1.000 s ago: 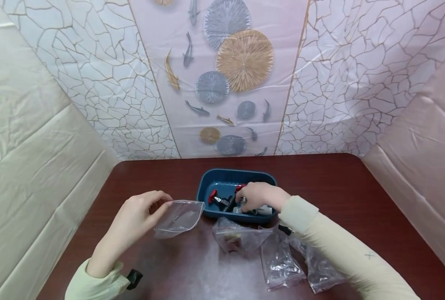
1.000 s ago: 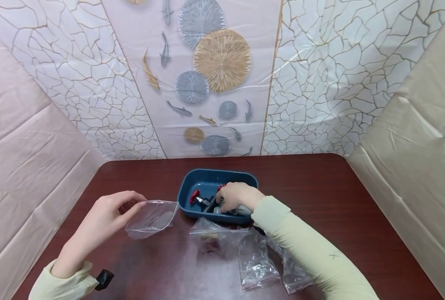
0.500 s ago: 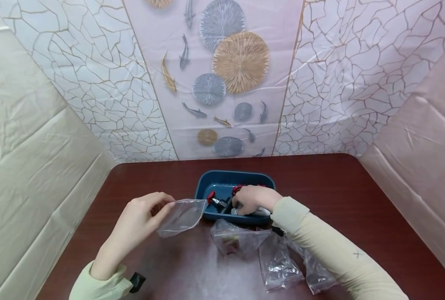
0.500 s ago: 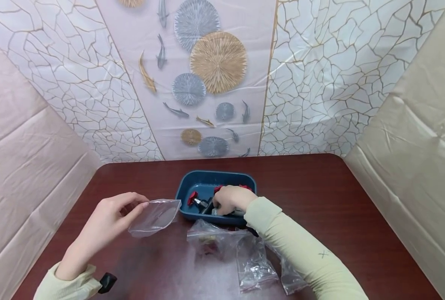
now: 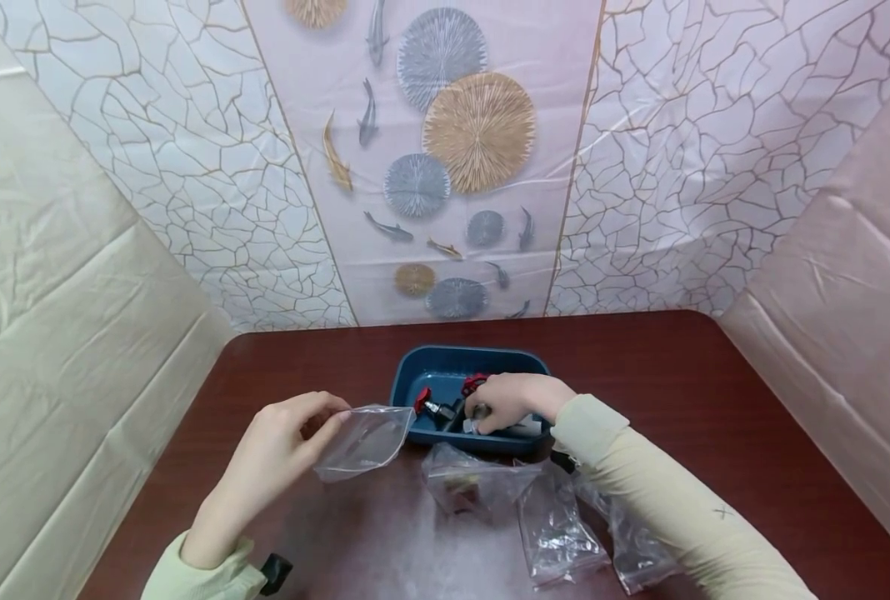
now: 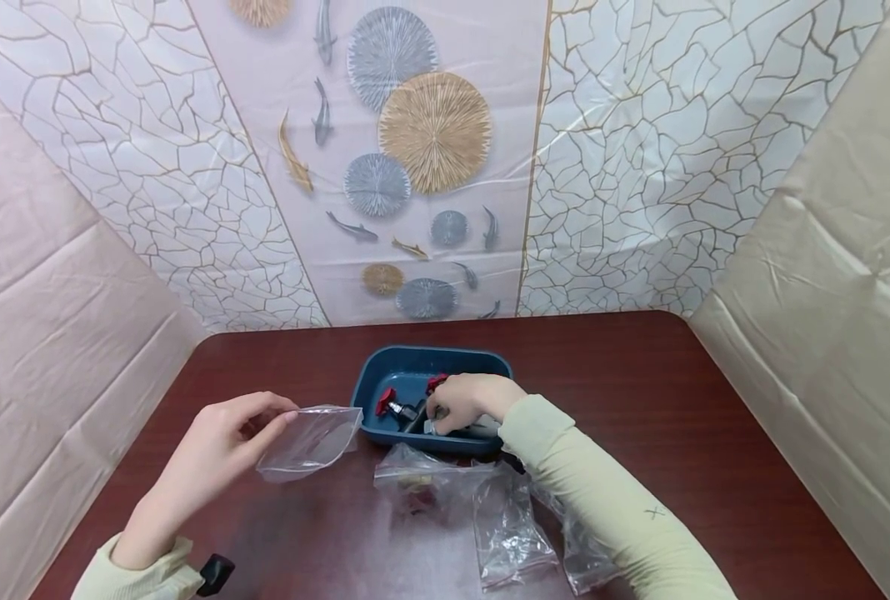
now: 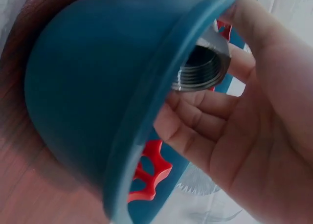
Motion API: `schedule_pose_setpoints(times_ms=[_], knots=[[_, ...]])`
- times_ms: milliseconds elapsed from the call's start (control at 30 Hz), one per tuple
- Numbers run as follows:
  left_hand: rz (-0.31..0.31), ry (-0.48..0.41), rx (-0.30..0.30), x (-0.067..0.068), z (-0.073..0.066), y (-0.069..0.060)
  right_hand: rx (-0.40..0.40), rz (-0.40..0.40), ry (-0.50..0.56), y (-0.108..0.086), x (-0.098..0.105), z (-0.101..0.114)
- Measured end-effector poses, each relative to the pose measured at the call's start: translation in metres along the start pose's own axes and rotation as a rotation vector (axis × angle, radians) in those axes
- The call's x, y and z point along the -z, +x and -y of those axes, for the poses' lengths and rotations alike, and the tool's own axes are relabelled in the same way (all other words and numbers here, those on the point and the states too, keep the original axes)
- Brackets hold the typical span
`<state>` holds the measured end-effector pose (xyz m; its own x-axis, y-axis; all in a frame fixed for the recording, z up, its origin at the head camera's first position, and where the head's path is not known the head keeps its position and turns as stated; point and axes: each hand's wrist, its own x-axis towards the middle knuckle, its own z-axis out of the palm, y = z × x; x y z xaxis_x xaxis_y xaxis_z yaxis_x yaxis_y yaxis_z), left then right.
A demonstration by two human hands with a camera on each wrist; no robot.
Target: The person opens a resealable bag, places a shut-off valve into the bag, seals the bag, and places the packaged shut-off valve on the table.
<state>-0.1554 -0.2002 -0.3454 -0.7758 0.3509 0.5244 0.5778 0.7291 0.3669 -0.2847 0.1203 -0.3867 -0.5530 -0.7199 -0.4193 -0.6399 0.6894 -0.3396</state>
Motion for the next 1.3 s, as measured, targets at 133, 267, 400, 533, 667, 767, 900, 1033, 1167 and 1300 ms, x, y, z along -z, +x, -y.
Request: schedule_pose_setpoints(times_ms=[133, 267, 400, 533, 667, 767, 900, 1033, 1167, 1300], knots=[[0.006, -0.002, 0.003, 0.000, 0.000, 0.000, 0.069, 0.003, 0.112, -0.001, 0.000, -0.012], [-0.010, 0.011, -0.004, 0.005, 0.003, 0.000, 0.131, 0.041, 0.340, 0.002, 0.000, -0.030], [-0.022, 0.000, 0.015, 0.008, 0.007, -0.002, 0.119, 0.051, 0.528, 0.006, -0.002, -0.039], [0.005, -0.025, 0.033, 0.007, 0.008, -0.005, 0.031, 0.039, 0.673, 0.010, 0.000, -0.041], [-0.001, -0.042, 0.027, 0.005, 0.008, -0.003, -0.064, 0.006, 0.813, 0.011, 0.005, -0.042], [-0.004, -0.060, 0.023, 0.004, 0.007, -0.003, -0.099, -0.023, 0.899, 0.010, 0.005, -0.044], [0.013, -0.078, 0.032, 0.002, 0.007, -0.004, -0.107, -0.050, 0.908, 0.010, 0.003, -0.049], [0.009, -0.090, 0.041, 0.000, 0.008, -0.004, -0.117, -0.100, 0.875, 0.009, 0.005, -0.053], [0.013, -0.108, 0.046, -0.004, 0.008, -0.003, -0.144, -0.145, 0.806, 0.006, 0.009, -0.050], [0.024, -0.122, 0.051, -0.008, 0.008, -0.001, -0.166, -0.265, 0.581, 0.002, 0.013, -0.039]])
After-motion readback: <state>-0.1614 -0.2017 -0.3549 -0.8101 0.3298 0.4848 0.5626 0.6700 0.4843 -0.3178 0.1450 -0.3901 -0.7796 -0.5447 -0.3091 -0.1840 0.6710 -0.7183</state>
